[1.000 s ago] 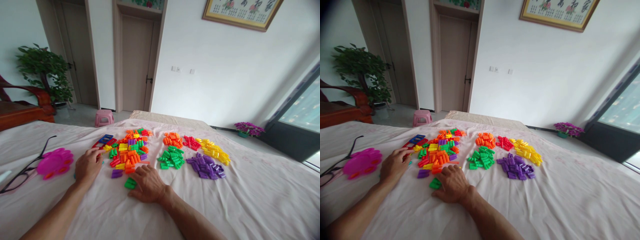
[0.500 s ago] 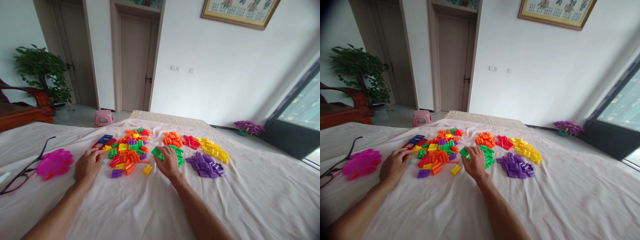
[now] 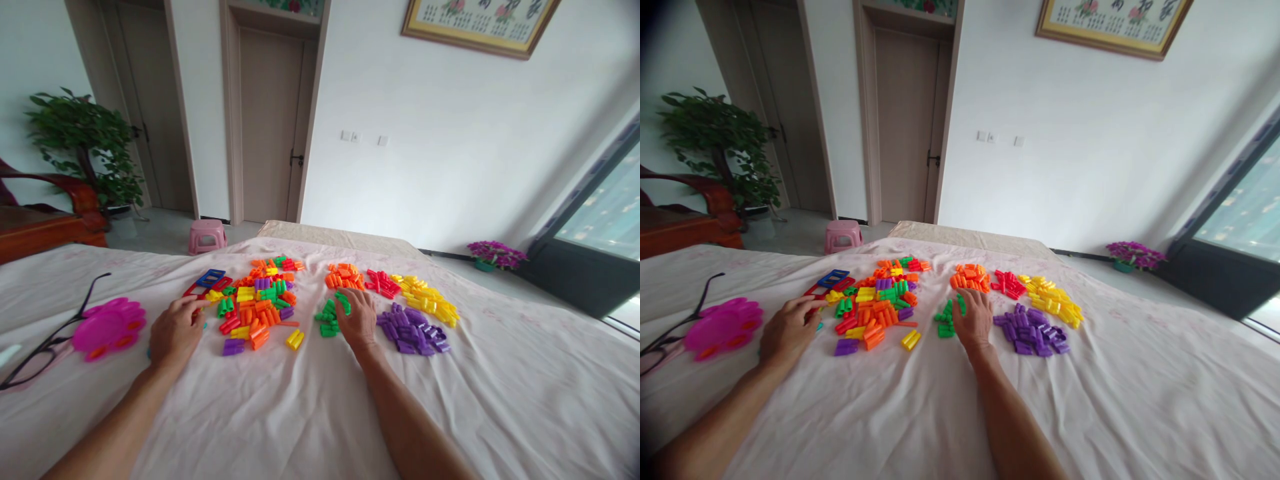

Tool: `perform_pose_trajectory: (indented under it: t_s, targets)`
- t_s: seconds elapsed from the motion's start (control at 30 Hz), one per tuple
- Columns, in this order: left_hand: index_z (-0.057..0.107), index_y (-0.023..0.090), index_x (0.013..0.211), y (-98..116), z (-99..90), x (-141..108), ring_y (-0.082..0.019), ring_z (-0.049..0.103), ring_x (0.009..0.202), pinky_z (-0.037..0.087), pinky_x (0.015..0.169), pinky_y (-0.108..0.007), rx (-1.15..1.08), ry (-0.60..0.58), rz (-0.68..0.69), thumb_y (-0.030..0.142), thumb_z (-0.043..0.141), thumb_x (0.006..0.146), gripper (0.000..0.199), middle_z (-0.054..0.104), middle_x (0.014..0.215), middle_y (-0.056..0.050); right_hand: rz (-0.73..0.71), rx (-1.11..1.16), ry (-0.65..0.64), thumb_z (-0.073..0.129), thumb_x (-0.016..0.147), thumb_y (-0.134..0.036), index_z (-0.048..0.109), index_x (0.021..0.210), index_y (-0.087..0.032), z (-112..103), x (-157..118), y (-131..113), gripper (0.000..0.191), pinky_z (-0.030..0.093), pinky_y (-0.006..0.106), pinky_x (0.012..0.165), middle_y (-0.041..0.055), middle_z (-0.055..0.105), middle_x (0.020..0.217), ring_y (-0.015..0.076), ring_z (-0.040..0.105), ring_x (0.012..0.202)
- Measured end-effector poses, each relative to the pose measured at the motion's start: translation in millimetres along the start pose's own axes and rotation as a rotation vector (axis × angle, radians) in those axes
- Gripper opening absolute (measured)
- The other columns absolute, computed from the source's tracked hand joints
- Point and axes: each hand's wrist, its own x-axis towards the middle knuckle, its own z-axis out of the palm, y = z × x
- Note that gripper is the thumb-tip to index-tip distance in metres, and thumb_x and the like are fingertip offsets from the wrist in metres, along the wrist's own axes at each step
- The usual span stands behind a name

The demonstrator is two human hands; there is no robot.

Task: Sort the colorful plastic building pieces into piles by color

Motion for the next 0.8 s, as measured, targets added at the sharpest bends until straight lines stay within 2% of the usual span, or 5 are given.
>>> perform_pose_trajectory:
  t_s: [0.17,0.27,0.37,0.53,0.8]
  targets:
    - [0.077,0.024,0.110,2,-1.0,0,-0.023,0.066,0.108,0.050,0.091,-0.035,-0.002,-0.008,-0.009,0.028,0.046,0.093,0.036,0.067,0.130,-0.008,-0.262,0.144,-0.280,0.060,0.097,-0.035,0.075,0.104,-0.025,-8,-9,-48,0.019,0.037,0.037,0.085,0.0052,0.072,0.096,0.0225,0.058,0.094]
    - [0.077,0.023,0.110,4,-3.1,0,-0.024,0.066,0.108,0.050,0.090,-0.036,-0.010,-0.013,-0.020,0.028,0.045,0.093,0.036,0.066,0.130,-0.008,-0.351,0.137,-0.455,0.065,0.094,-0.045,0.075,0.106,-0.025,-11,-17,-70,0.026,0.034,0.037,0.083,0.0052,0.070,0.094,0.0217,0.056,0.091]
    - [0.076,0.022,0.111,7,-5.6,0,-0.024,0.065,0.109,0.049,0.090,-0.035,-0.009,-0.023,-0.033,0.027,0.045,0.093,0.037,0.066,0.131,-0.008,-0.384,0.111,-0.571,0.069,0.089,-0.049,0.075,0.108,-0.024,-12,-21,-81,0.031,0.034,0.036,0.082,0.0053,0.070,0.097,0.0220,0.056,0.092]
    - [0.076,0.023,0.112,9,-8.5,0,-0.023,0.064,0.109,0.049,0.089,-0.035,0.000,-0.067,-0.062,0.028,0.043,0.094,0.037,0.064,0.134,-0.007,-0.394,0.095,-0.624,0.069,0.086,-0.031,0.074,0.105,-0.025,-8,-23,-81,0.020,0.036,0.035,0.082,0.0045,0.069,0.102,0.0202,0.058,0.092]
    - [0.074,0.024,0.115,3,-3.9,0,-0.023,0.062,0.110,0.048,0.091,-0.036,0.002,-0.111,-0.065,0.036,0.042,0.097,0.039,0.061,0.138,-0.008,-0.368,0.223,-0.596,0.067,0.084,-0.019,0.073,0.109,-0.023,3,-31,-75,0.025,0.044,0.034,0.090,0.0047,0.071,0.111,0.0206,0.062,0.100]
